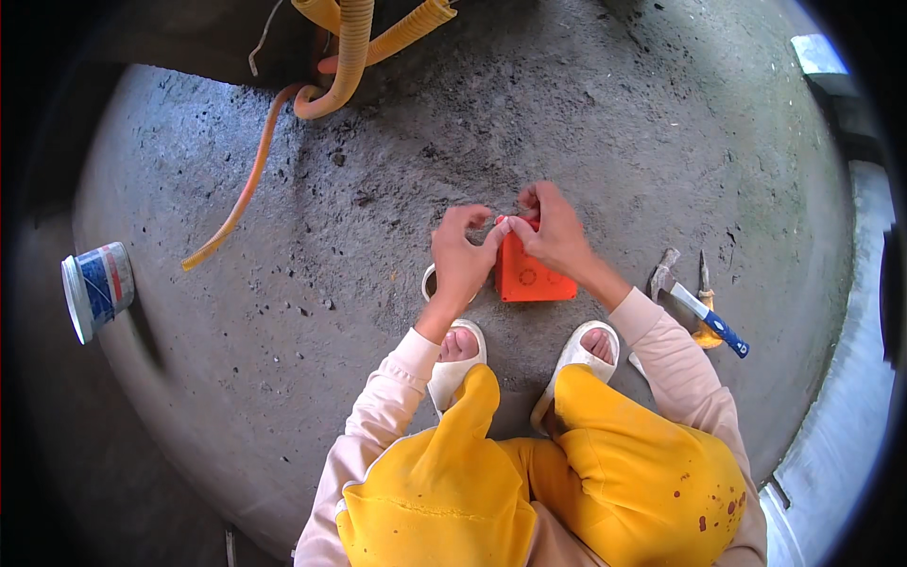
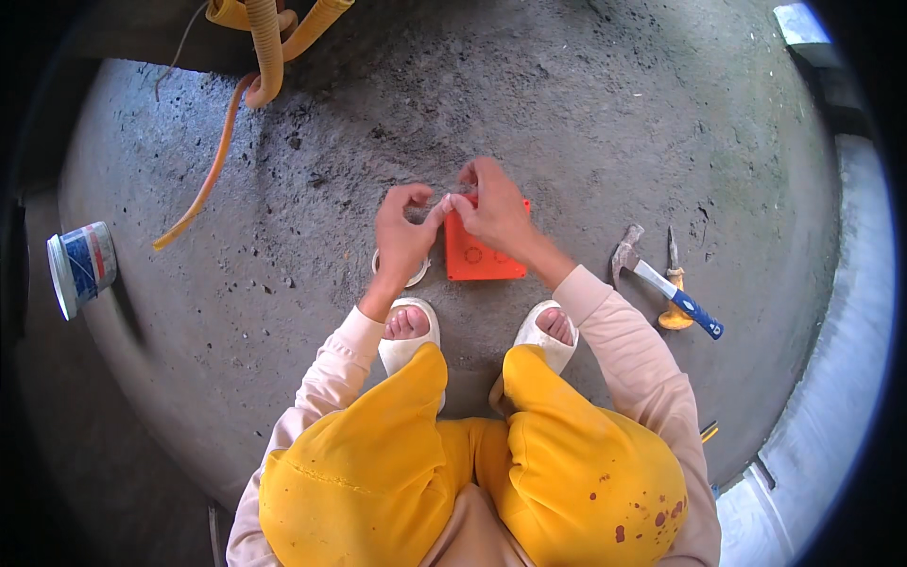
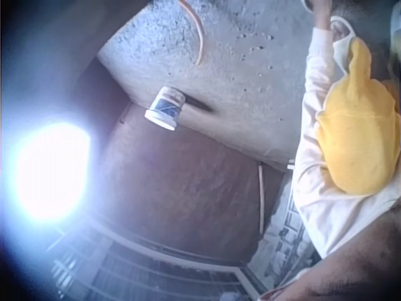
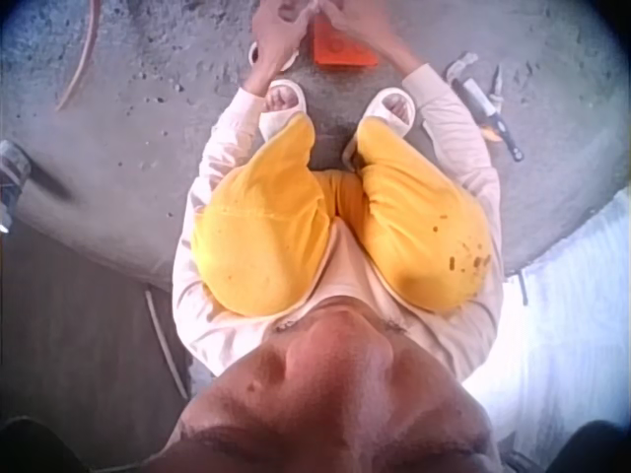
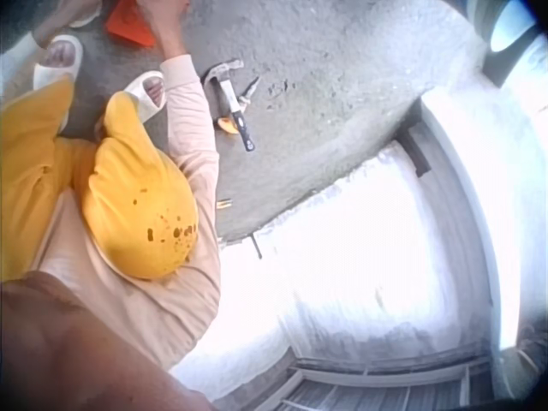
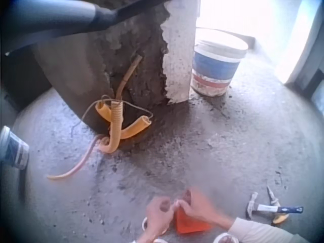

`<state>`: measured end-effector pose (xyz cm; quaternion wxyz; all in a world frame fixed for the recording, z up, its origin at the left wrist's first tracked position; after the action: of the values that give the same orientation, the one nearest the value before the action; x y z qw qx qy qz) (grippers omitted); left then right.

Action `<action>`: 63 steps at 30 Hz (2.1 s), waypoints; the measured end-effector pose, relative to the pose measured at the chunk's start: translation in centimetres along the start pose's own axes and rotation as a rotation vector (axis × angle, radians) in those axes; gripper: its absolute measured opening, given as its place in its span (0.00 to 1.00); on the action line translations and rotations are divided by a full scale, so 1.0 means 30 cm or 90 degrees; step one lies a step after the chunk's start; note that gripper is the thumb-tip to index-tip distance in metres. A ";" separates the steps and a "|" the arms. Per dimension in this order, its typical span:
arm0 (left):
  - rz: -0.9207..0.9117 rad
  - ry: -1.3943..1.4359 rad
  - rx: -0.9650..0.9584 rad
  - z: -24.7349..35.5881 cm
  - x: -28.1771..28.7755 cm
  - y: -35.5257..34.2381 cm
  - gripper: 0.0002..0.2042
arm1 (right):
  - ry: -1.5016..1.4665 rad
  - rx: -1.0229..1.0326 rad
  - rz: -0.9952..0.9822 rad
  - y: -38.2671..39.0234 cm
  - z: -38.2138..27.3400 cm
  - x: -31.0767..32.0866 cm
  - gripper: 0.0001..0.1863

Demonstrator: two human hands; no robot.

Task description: The person uses a hammer to knock out circular punch-outs from a yellow plastic fitting and then applies white tape around the edges of a red electrical box by hand.

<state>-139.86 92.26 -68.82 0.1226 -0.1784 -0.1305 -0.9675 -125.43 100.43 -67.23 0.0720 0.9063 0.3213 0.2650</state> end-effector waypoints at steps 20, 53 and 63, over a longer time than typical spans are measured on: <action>0.089 -0.260 -0.180 0.001 -0.030 0.073 0.07 | 0.418 0.321 0.117 0.080 0.027 -0.023 0.11; -0.200 -0.522 -0.117 -0.067 0.163 0.326 0.08 | 0.177 0.312 0.131 0.090 -0.052 0.072 0.17; -0.154 -0.037 -0.111 0.140 0.152 0.348 0.07 | -0.161 0.166 -0.125 0.295 -0.234 0.036 0.17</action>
<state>-139.70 82.88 -61.12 -0.0143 -0.1989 -0.0700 -0.9774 -123.61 93.89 -58.15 0.0189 0.8982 0.4283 0.0970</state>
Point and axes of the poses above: each hand's wrist, its own y-axis away from the middle knuckle, its own x-axis out of the back of the hand, z = x × y, the point moved 1 cm from there along -y, towards the middle knuckle, and after that the axes turned 8 degrees about -z, right-handed, at the moved point
